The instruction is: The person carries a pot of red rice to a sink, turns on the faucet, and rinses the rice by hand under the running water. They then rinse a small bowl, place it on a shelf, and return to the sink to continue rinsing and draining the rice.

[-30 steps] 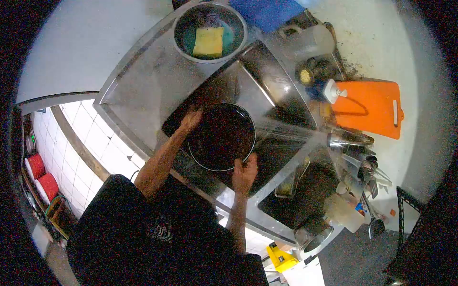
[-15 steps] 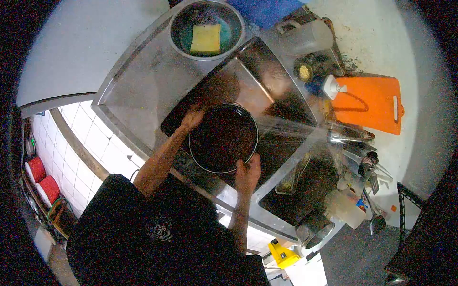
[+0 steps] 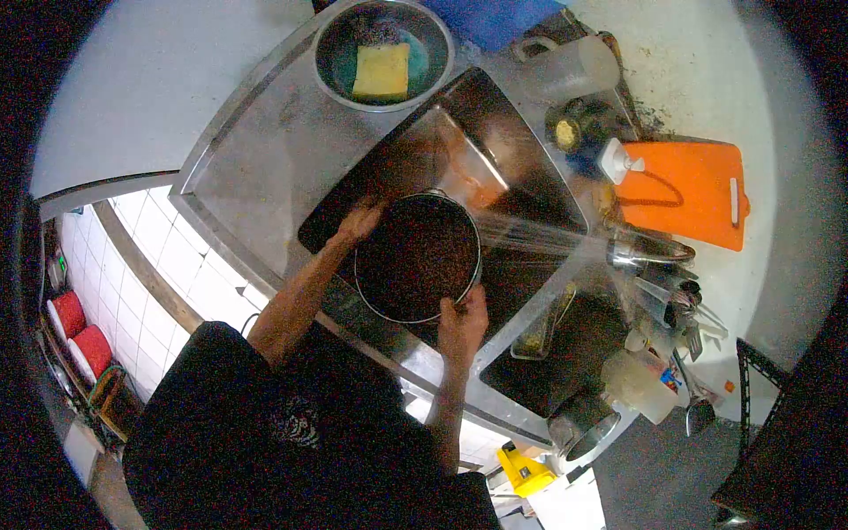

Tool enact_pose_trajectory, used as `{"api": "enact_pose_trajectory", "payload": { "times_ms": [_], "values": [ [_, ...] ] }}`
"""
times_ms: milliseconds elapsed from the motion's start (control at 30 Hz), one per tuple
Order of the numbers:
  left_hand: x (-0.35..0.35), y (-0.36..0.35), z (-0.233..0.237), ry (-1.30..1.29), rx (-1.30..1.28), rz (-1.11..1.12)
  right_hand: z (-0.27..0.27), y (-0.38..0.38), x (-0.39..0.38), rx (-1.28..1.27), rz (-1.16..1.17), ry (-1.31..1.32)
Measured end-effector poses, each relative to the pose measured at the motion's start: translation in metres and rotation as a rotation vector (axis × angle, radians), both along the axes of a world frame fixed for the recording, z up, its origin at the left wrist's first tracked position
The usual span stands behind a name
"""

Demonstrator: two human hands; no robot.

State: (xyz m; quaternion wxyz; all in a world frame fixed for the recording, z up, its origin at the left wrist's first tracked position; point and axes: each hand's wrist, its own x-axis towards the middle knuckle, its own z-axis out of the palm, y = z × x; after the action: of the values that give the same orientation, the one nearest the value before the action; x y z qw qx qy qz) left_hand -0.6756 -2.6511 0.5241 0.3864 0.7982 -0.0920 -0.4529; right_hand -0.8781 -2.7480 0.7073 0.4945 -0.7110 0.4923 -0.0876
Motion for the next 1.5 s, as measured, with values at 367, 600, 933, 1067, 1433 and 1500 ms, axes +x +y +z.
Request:
{"api": "enact_pose_trajectory", "payload": {
  "times_ms": [367, 600, 933, 1067, 1433, 1500],
  "values": [
    [-0.011, -0.005, -0.027, -0.132, 0.035, -0.103, 0.005, -0.001, 0.005, -0.071, 0.036, -0.028],
    [-0.013, -0.008, -0.038, -0.092, -0.142, -0.087, 0.019, -0.003, 0.009, -0.029, 0.036, -0.015],
    [-0.005, -0.024, -0.002, -0.092, -0.025, -0.035, -0.013, -0.020, -0.013, -0.064, -0.024, -0.053],
    [0.002, -0.024, 0.001, -0.146, -0.095, -0.175, -0.093, -0.028, -0.051, 0.351, -0.335, -0.012],
    [-0.030, -0.061, -0.065, -0.242, 0.161, -0.274, -0.260, -0.081, -0.133, 0.709, -0.373, -0.309],
    [-0.022, -0.059, -0.046, -0.153, 0.089, -0.214, -0.207, -0.088, -0.086, 0.973, -0.711, -0.399]
  ]
}}
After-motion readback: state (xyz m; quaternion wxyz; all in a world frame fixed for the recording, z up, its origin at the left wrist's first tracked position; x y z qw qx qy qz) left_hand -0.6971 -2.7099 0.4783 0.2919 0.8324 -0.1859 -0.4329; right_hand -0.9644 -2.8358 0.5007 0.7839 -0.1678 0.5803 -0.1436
